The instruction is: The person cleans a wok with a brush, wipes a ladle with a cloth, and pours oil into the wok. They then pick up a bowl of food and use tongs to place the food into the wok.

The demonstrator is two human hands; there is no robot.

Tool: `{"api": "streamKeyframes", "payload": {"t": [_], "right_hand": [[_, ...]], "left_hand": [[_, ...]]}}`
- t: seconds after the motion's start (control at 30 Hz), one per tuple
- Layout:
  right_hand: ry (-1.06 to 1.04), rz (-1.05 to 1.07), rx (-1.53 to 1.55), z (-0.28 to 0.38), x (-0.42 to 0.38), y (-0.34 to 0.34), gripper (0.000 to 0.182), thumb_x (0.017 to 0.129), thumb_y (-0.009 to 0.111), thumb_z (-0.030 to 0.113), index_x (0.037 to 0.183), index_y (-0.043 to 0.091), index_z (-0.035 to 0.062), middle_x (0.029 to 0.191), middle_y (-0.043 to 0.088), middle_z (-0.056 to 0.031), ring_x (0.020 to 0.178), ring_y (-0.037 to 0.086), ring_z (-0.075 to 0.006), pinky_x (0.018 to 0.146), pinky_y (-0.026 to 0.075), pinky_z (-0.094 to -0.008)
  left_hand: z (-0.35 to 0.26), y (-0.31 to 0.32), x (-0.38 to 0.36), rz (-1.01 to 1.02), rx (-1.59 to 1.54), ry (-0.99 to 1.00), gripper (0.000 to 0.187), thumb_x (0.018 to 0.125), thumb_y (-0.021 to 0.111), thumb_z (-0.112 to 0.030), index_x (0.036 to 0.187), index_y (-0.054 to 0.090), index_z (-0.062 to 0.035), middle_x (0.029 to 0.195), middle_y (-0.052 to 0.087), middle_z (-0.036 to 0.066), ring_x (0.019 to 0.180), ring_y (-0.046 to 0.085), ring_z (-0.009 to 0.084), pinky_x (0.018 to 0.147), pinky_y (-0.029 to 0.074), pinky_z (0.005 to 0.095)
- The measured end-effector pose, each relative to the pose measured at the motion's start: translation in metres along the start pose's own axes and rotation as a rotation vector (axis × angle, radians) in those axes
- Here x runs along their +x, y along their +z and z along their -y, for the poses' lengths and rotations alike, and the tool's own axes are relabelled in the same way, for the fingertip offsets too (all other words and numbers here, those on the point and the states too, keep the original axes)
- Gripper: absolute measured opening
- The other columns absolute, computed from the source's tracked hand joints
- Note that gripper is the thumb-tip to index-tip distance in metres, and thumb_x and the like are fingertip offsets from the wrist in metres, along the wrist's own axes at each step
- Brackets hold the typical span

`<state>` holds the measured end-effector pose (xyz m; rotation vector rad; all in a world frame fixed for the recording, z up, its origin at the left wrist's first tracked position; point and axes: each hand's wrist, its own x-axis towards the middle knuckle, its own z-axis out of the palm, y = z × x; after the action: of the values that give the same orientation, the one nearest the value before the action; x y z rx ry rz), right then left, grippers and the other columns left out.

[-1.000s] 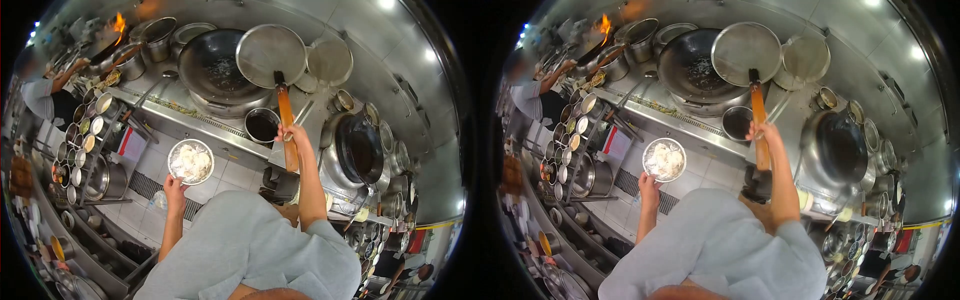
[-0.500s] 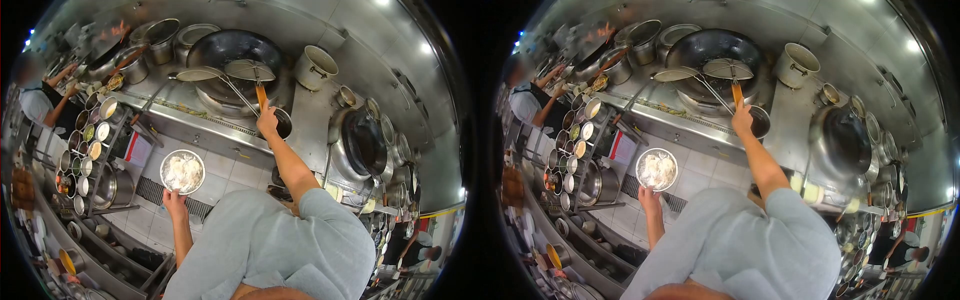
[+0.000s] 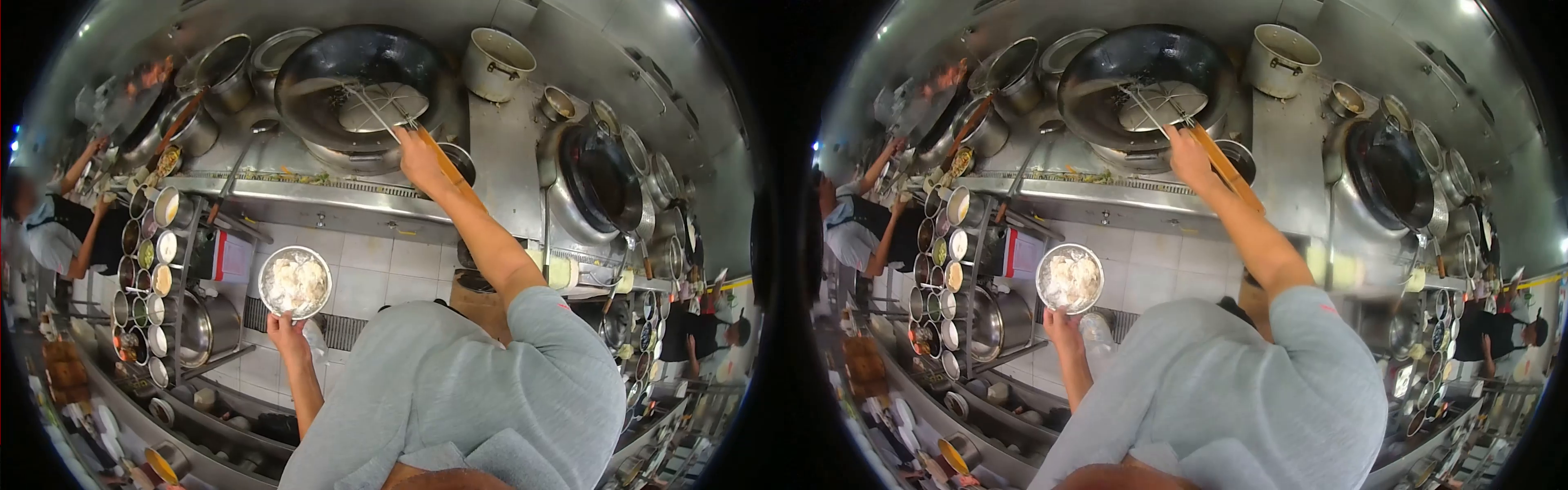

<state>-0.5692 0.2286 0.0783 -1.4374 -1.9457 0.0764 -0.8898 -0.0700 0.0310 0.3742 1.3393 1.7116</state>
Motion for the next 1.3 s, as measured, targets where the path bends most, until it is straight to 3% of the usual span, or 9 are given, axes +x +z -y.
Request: {"api": "streamKeyframes", "payload": {"t": [0.43, 0.63, 0.67, 0.77, 0.93, 1.13, 1.2, 1.23, 1.3], "right_hand": [[0.233, 0.111, -0.068, -0.103, -0.009, -0.036, 0.053, 0.089, 0.062, 0.040, 0.135, 0.051, 0.0165, 0.109, 0.060, -0.0162, 0.105, 0.060, -0.0338, 0.092, 0.048, -0.0426], [1.061, 0.396, 0.617, -0.137, -0.121, -0.085, 0.059, 0.097, 0.042, 0.055, 0.137, 0.050, 0.0115, 0.134, 0.054, -0.0107, 0.123, 0.050, -0.0209, 0.099, 0.043, -0.0387], [0.695, 0.282, 0.591, -0.166, -0.151, -0.057, 0.060, 0.096, 0.047, 0.054, 0.139, 0.047, 0.0117, 0.135, 0.052, -0.0089, 0.120, 0.050, -0.0205, 0.097, 0.044, -0.0408], [0.833, 0.280, 1.037, -0.108, -0.162, -0.059, 0.067, 0.095, 0.052, 0.052, 0.144, 0.039, 0.0094, 0.134, 0.051, -0.0071, 0.117, 0.051, -0.0169, 0.086, 0.050, -0.0298], [0.671, 0.363, 0.510, -0.088, -0.214, -0.047, 0.059, 0.097, 0.049, 0.045, 0.142, 0.042, 0.0074, 0.128, 0.058, -0.0166, 0.113, 0.059, -0.0283, 0.095, 0.046, -0.0377], [0.481, 0.624, 0.366, -0.121, -0.475, -0.049, 0.057, 0.094, 0.055, 0.043, 0.133, 0.050, 0.0020, 0.126, 0.059, -0.0205, 0.113, 0.058, -0.0340, 0.096, 0.045, -0.0395], [0.623, 0.738, 0.536, -0.127, -0.604, -0.069, 0.061, 0.094, 0.055, 0.044, 0.137, 0.047, 0.0012, 0.134, 0.054, -0.0194, 0.118, 0.056, -0.0304, 0.099, 0.044, -0.0372], [1.113, 0.866, 0.613, -0.109, -0.662, -0.095, 0.060, 0.097, 0.049, 0.045, 0.139, 0.045, 0.0020, 0.136, 0.053, -0.0189, 0.118, 0.054, -0.0304, 0.098, 0.044, -0.0359], [0.832, 0.421, 0.161, -0.082, -0.792, -0.123, 0.053, 0.090, 0.054, 0.049, 0.119, 0.061, 0.0050, 0.122, 0.061, -0.0175, 0.107, 0.058, -0.0307, 0.090, 0.047, -0.0394]], "left_hand": [[0.007, 0.030, -0.021, 0.123, 0.042, -0.115, 0.005, 0.086, 0.053, -0.001, 0.089, 0.051, -0.0057, 0.100, 0.061, 0.008, 0.087, 0.062, 0.0144, 0.067, 0.055, 0.0274], [0.017, 0.026, -0.023, 0.231, 0.093, -0.187, 0.015, 0.085, 0.052, -0.001, 0.100, 0.055, -0.0016, 0.106, 0.061, 0.011, 0.094, 0.063, 0.0204, 0.074, 0.056, 0.0338], [0.024, 0.021, -0.017, 0.269, 0.120, -0.199, 0.019, 0.084, 0.052, -0.001, 0.103, 0.055, -0.0007, 0.108, 0.061, 0.012, 0.096, 0.063, 0.0209, 0.075, 0.056, 0.0352], [0.037, 0.033, -0.010, 0.430, 0.172, -0.236, 0.019, 0.085, 0.052, 0.000, 0.103, 0.055, -0.0012, 0.107, 0.061, 0.010, 0.096, 0.063, 0.0205, 0.076, 0.057, 0.0356], [0.034, 0.088, -0.032, 0.616, 0.233, -0.266, 0.019, 0.086, 0.052, -0.001, 0.104, 0.054, -0.0026, 0.108, 0.060, 0.008, 0.098, 0.062, 0.0197, 0.078, 0.056, 0.0347], [0.093, 0.159, -0.086, 0.889, 0.261, -0.284, 0.036, 0.087, 0.055, -0.006, 0.123, 0.053, -0.0008, 0.117, 0.060, 0.009, 0.104, 0.061, 0.0191, 0.083, 0.054, 0.0334], [0.103, 0.197, -0.133, 0.968, 0.231, -0.320, 0.036, 0.087, 0.055, -0.007, 0.123, 0.054, -0.0018, 0.113, 0.061, 0.008, 0.100, 0.062, 0.0170, 0.080, 0.055, 0.0317], [0.112, 0.211, -0.154, 1.011, 0.237, -0.349, 0.031, 0.087, 0.056, -0.006, 0.118, 0.055, -0.0024, 0.111, 0.062, 0.007, 0.098, 0.062, 0.0160, 0.078, 0.055, 0.0317], [0.127, 0.233, -0.201, 1.082, 0.214, -0.393, 0.025, 0.086, 0.057, -0.006, 0.111, 0.057, -0.0040, 0.110, 0.062, 0.007, 0.096, 0.063, 0.0159, 0.076, 0.056, 0.0321]]}}
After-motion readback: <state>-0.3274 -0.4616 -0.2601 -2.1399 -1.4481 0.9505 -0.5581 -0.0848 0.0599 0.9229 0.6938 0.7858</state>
